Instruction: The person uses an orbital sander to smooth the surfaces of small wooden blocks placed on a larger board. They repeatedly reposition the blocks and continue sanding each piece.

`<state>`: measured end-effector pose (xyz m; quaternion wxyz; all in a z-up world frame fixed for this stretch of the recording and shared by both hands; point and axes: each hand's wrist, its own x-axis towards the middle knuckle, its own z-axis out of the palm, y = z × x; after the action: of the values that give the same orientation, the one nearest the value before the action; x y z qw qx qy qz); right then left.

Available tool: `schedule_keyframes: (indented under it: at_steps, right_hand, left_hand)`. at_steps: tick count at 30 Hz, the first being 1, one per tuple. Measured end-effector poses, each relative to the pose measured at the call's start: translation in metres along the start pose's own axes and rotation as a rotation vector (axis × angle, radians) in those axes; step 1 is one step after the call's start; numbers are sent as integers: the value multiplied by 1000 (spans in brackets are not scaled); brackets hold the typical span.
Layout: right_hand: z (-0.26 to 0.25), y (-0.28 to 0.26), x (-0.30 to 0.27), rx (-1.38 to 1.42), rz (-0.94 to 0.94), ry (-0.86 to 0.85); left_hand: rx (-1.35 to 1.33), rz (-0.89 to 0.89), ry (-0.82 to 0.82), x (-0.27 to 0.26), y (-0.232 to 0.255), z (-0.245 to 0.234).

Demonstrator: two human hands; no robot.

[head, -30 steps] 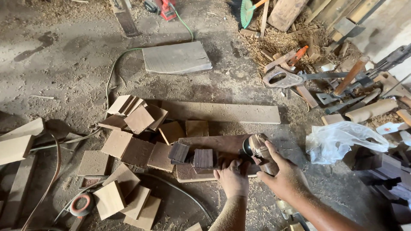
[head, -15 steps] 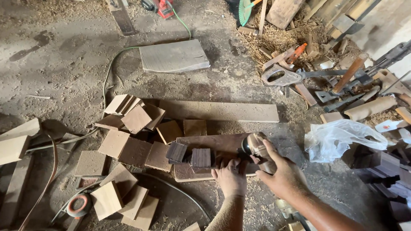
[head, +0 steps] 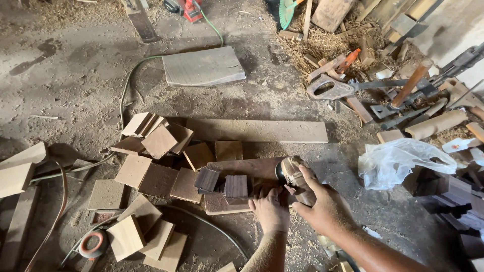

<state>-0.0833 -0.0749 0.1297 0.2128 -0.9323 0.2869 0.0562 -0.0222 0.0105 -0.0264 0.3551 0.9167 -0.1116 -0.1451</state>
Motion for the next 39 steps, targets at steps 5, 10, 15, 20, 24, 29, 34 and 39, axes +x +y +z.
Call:
schedule_keyframes:
  at_steps: [5,10,15,20,24,29,34,39]
  right_hand:
    - [-7,5,1,28,31,-34]
    - [-15,16,-6,-6,118,3]
    - [-8,10,-4,-33,103,-18]
    - [-1,0,-1,46,-36,7]
    - [-7,0,-1,-8,47,-48]
    - [-13,29,-1,12,120,10]
    - [-31,47,-16,59,247,56]
    - [-42,66,-38,109,287,127]
  left_hand:
    - [-21,-51,-47,-2,4,-6]
    - [-6,1,19,-2,2,-2]
    - [-7,-12,-8,0,-2,3]
    - [-2,15,35,1,-2,7]
    - [2,2,23,0,-1,4]
    - [-51,4,47,-2,3,0]
    - [-39,-14,33,-1,2,1]
    - [69,155,72,-6,23,-19]
